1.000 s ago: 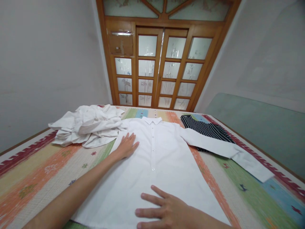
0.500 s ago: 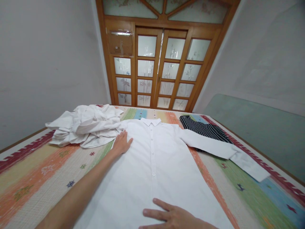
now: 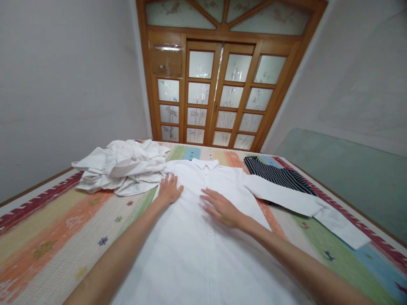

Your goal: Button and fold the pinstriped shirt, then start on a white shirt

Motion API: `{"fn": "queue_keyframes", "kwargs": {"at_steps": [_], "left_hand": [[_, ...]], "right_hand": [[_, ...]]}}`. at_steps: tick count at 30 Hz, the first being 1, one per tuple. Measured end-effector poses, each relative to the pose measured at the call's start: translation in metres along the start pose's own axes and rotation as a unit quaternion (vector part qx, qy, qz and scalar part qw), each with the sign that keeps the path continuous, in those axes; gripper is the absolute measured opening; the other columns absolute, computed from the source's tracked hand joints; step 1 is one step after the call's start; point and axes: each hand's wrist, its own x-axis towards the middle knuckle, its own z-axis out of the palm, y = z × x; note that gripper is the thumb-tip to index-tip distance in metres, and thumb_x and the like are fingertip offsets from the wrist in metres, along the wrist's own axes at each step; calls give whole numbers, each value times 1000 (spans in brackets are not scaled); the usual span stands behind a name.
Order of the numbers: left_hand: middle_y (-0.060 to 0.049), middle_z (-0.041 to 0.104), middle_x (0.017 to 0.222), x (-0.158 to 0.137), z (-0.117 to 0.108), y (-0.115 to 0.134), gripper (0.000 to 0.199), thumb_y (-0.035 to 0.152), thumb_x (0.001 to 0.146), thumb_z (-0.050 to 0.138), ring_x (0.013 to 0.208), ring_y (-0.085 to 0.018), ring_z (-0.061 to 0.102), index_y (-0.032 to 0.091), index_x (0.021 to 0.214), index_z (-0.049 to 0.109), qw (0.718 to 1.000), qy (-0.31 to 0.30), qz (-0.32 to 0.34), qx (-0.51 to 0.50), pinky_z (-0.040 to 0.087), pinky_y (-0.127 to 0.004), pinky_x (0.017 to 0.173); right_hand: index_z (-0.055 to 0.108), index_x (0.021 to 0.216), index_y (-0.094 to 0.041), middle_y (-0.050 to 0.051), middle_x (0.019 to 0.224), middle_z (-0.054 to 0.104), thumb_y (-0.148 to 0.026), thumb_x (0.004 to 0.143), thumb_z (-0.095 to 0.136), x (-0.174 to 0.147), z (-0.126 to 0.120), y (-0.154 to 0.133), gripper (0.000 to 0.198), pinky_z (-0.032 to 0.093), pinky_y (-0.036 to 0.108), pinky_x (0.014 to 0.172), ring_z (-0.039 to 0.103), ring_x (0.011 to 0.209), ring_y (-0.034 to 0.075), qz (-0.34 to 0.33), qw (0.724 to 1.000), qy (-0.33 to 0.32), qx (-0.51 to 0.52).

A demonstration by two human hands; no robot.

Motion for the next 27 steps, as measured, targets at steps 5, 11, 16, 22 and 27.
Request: {"fn": "queue_keyframes", "kwargs": {"at_steps": [5,11,16,22,27], "left_hand": [[-16,23,157,2,3,-1,67,52,93,28,144,-37,15,10,146,33,1000,-3,-5,-12,15,-53,114],[-15,24,156,12,10,-1,68,55,94,24,144,-37,18,13,147,34,1000,4,-14,-16,17,-56,113],[-14,23,157,27,12,10,69,53,94,25,143,-38,21,10,147,33,999,9,-37,-21,17,-55,114],[-13,21,157,35,12,15,68,52,93,25,141,-37,27,14,148,32,998,34,-50,-19,17,-55,114],[-10,21,158,37,9,7,66,53,93,25,138,-37,33,17,149,33,997,34,-69,-11,20,-55,113]], "right_hand": [[38,145,-9,14,153,27,-34,102,26,54,26,69,51,16,42,117,19,143,23,212,973,-4,-90],[24,151,-6,13,157,14,-47,101,24,65,27,98,64,11,41,117,11,144,22,325,937,-45,-120],[21,152,-7,12,157,12,-67,94,25,54,21,113,84,9,44,116,9,145,25,382,915,-34,-125],[25,152,-18,7,157,16,-44,102,17,43,16,124,57,14,46,115,14,144,24,388,909,-37,-150],[30,150,-19,7,156,21,-32,102,18,41,16,127,51,18,46,113,20,142,24,396,904,-18,-160]]}}
